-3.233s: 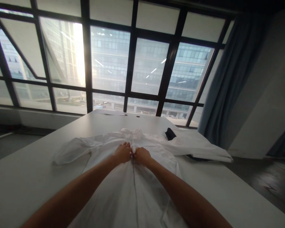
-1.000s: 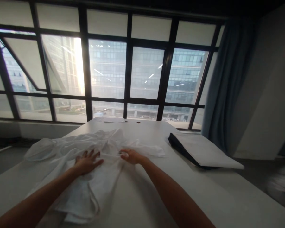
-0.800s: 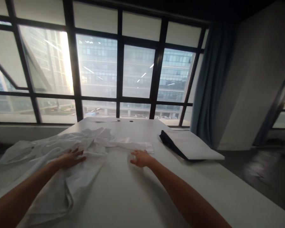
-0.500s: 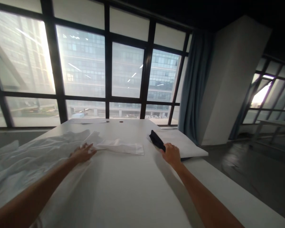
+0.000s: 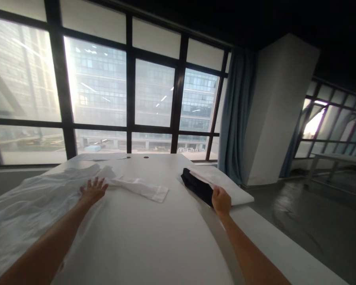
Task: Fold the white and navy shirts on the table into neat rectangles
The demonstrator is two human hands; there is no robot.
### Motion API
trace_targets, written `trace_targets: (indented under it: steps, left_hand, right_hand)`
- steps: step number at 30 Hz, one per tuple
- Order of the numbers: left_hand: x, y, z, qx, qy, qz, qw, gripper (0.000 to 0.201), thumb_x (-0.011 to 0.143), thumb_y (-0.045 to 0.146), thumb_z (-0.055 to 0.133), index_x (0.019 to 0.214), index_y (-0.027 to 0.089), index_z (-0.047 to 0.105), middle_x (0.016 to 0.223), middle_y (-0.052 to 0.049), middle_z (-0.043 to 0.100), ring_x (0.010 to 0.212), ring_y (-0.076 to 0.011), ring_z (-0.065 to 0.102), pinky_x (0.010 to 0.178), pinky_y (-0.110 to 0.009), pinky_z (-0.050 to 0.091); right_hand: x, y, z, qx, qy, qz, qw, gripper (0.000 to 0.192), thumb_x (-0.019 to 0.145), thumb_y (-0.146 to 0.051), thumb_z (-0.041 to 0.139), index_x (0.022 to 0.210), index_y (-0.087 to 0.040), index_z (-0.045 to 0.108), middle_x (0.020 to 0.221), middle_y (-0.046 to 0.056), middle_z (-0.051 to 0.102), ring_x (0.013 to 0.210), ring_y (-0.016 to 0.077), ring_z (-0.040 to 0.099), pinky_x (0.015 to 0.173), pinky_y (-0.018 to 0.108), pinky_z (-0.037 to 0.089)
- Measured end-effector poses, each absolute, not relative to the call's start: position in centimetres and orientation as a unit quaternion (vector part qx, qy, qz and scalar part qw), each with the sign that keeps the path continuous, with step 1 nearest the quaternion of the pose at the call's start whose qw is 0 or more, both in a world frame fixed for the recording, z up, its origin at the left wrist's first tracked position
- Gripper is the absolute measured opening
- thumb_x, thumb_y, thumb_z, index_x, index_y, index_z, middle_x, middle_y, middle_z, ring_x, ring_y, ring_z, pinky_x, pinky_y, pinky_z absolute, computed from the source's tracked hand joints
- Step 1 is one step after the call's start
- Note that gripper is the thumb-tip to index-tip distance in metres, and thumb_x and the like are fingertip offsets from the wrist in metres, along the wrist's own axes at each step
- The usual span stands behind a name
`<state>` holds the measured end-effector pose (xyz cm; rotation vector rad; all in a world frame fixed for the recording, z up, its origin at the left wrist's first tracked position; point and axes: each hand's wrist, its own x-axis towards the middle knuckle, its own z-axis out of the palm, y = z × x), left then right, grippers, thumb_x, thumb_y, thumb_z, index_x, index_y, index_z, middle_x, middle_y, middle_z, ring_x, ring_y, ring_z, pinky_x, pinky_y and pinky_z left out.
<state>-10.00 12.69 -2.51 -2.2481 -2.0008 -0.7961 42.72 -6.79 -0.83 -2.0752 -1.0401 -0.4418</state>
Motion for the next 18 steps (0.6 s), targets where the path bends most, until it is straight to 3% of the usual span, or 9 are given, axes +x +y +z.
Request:
trace_targets:
  steps: [3,6,7,10,12,15,18]
  left_hand:
    - [-7.6,9.5,-1.3,-0.726,-0.626,-0.276,0.067,0.046,0.094,0.044,0.035,0.124,0.02,0.06,0.15,-0.015,0.043,0.141,-0.0357,0.029,0.112,-0.063,0.014]
    - [-3.9,4.5,0.0,-0.803,-0.518,-0.291,-0.037,0.055,0.091,0.058,0.036,0.119,0.021,0.065,0.136,-0.012,0.058,0.13,-0.0302,0.047,0.113,-0.048,0.027]
    - [-2.7,2.7,0.3,-0.814,-0.488,-0.291,-0.12,0.062,0.089,0.064,0.035,0.119,0.019,0.065,0.131,-0.013,0.061,0.124,-0.0303,0.053,0.109,-0.045,0.035]
    - [0.2,-2.2,0.2,-0.749,-0.419,-0.288,-0.425,0.077,0.084,0.076,0.031,0.127,0.017,0.059,0.117,-0.013,0.069,0.098,-0.0283,0.067,0.085,-0.04,0.052]
    - [0.6,-4.5,-0.4,-0.69,-0.386,-0.308,-0.53,0.076,0.08,0.073,0.047,0.126,0.015,0.059,0.108,-0.014,0.071,0.089,-0.0276,0.068,0.076,-0.037,0.054]
    - [-1.2,-6.3,-1.2,-0.651,-0.453,-0.387,-0.47,0.064,0.069,0.046,0.071,0.122,0.01,0.06,0.103,-0.013,0.072,0.09,-0.0289,0.067,0.077,-0.038,0.054]
    - [-4.3,-6.8,-1.1,-0.638,-0.551,-0.467,-0.267,0.049,0.069,0.026,0.065,0.116,0.013,0.062,0.112,-0.01,0.069,0.105,-0.0286,0.062,0.092,-0.04,0.05]
  right_hand:
    - [40.7,-7.6,3.0,-0.745,-0.366,-0.179,0.528,0.053,0.098,-0.037,0.023,0.1,-0.008,0.067,0.096,0.021,0.068,0.094,0.0307,0.061,0.081,0.035,0.042]
    - [34.7,-8.9,5.7,-0.619,-0.457,-0.125,0.626,0.058,0.099,-0.049,0.022,0.106,-0.012,0.065,0.097,0.016,0.068,0.094,0.027,0.06,0.081,0.033,0.044]
    - [32.1,-9.4,5.9,-0.57,-0.527,-0.067,0.627,0.059,0.099,-0.053,0.022,0.107,-0.013,0.065,0.093,0.013,0.068,0.091,0.0259,0.06,0.08,0.033,0.045]
    - [24.5,-11.2,4.4,-0.442,-0.724,0.129,0.514,0.053,0.094,-0.061,0.039,0.108,-0.019,0.068,0.09,0.006,0.07,0.088,0.0234,0.061,0.076,0.032,0.049]
    - [21.5,-12.2,2.8,-0.391,-0.788,0.238,0.413,0.05,0.088,-0.063,0.051,0.1,-0.02,0.071,0.081,0.004,0.07,0.08,0.0214,0.063,0.069,0.03,0.051]
    - [21.4,-12.4,1.3,-0.377,-0.792,0.35,0.329,0.054,0.083,-0.066,0.057,0.089,-0.014,0.071,0.074,0.006,0.07,0.067,0.0194,0.066,0.06,0.027,0.051]
    - [25.4,-11.4,0.7,-0.521,-0.708,0.255,0.402,0.056,0.09,-0.062,0.047,0.085,-0.012,0.07,0.08,0.01,0.071,0.064,0.0184,0.067,0.059,0.026,0.051]
